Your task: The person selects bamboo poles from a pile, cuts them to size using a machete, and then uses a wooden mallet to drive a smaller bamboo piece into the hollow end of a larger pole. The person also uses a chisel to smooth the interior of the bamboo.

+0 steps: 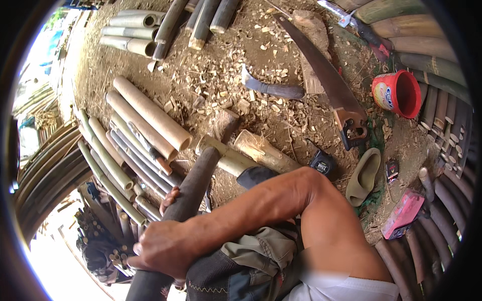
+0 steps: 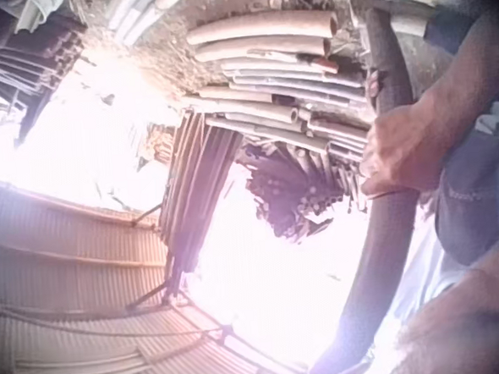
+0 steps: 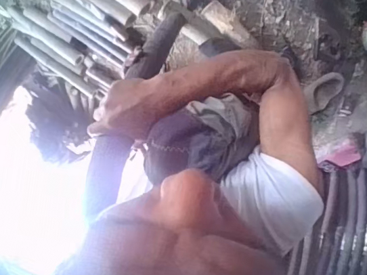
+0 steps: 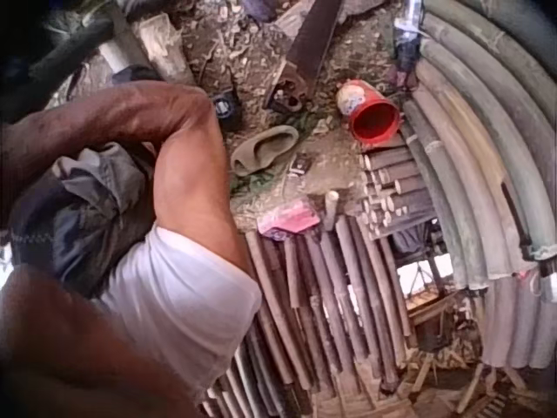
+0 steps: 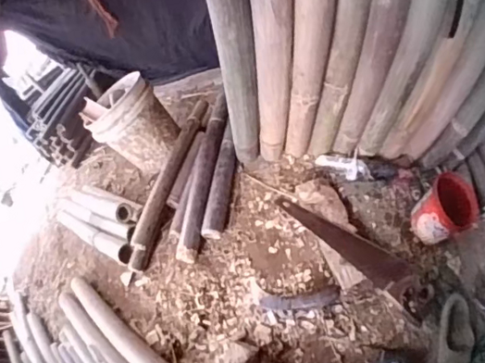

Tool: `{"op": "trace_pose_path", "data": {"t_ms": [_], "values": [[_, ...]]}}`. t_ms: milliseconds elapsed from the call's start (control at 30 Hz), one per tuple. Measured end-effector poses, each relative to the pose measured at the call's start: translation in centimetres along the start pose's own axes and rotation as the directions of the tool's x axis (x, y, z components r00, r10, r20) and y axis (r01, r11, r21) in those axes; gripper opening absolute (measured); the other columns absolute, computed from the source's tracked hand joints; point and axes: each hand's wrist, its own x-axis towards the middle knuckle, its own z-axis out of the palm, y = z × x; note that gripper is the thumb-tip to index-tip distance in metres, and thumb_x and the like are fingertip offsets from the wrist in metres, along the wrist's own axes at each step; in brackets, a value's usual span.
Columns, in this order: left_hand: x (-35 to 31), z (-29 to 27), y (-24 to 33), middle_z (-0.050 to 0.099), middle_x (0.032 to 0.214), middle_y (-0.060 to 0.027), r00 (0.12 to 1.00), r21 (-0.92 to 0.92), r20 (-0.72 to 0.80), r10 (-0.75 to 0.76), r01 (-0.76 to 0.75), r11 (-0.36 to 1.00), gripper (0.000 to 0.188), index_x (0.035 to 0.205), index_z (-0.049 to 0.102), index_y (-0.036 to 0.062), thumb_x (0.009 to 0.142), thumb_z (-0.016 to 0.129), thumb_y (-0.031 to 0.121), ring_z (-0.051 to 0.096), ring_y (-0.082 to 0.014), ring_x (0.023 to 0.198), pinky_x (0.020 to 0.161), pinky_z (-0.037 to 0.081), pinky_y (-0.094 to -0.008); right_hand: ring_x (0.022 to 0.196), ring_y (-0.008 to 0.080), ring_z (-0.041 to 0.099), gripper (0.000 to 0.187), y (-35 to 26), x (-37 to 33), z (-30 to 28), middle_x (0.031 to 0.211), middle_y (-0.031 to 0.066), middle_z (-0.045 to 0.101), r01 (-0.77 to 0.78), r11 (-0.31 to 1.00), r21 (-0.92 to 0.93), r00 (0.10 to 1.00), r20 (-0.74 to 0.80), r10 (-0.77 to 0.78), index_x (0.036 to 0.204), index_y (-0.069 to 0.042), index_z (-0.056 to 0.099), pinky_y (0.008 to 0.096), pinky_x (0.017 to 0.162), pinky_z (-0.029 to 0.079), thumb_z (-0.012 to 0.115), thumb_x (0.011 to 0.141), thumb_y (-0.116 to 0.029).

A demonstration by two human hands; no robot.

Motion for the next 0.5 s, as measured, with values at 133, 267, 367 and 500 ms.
{"op": "trace_pose_path", "data": {"t_ms": [133, 267, 367, 500], "values": [[0.4, -0.1, -0.7, 0.057, 0.110, -0.0109, 1.000, 0.004, 0.009, -0.009, 0.009, 1.000, 0.073, 0.121, 0.048, 0.0060, 0.066, 0.087, 0.033, 0.056, -0.0262, 0.109, 0.103, 0.043, -0.0435, 0.069, 0.0304, 0.066, 0.036, 1.8, 1.9, -0.6, 0.078, 0.0128, 0.062, -0.130, 0.990, 0.061, 0.987, -0.091, 0.135, 0.091, -0.001, 0.055, 0.0452, 0.060, 0.053, 0.073, 0.067, -0.021], [-0.2, -0.6, 0.7, 0.056, 0.110, -0.0097, 1.000, 0.017, 0.019, -0.004, 0.004, 1.000, 0.075, 0.121, 0.047, 0.0068, 0.065, 0.089, 0.033, 0.056, -0.0253, 0.110, 0.103, 0.043, -0.0423, 0.073, 0.0320, 0.067, 0.036, -0.5, 1.3, -0.9, 0.080, 0.0170, 0.061, -0.067, 0.994, 0.086, 0.974, 0.222, 0.046, 0.096, 0.000, 0.054, 0.0458, 0.062, 0.054, 0.070, 0.069, -0.019], [-0.2, 0.6, 2.1, 0.055, 0.111, -0.0087, 0.998, 0.053, 0.067, -0.017, 0.014, 0.998, 0.077, 0.121, 0.047, 0.0075, 0.064, 0.091, 0.034, 0.055, -0.0247, 0.110, 0.103, 0.043, -0.0414, 0.083, 0.0336, 0.065, 0.059, 1.5, 3.8, -1.9, 0.092, 0.0167, 0.062, -0.124, 0.982, 0.146, 0.990, -0.048, 0.132, 0.110, 0.001, 0.049, 0.0448, 0.071, 0.054, 0.081, 0.063, -0.016], [1.1, 2.0, 9.7, 0.054, 0.111, -0.0074, 0.990, 0.122, 0.127, 0.055, -0.070, 0.990, 0.079, 0.120, 0.046, 0.0083, 0.062, 0.093, 0.034, 0.055, -0.0238, 0.111, 0.103, 0.043, -0.0403, 0.128, 0.0339, 0.044, 0.093, 2.7, 0.4, -2.3, 0.137, 0.0176, 0.044, -0.122, 0.905, 0.407, 0.987, -0.049, 0.155, 0.143, -0.006, 0.036, 0.0487, 0.111, 0.034, 0.085, 0.068, -0.033]]}}
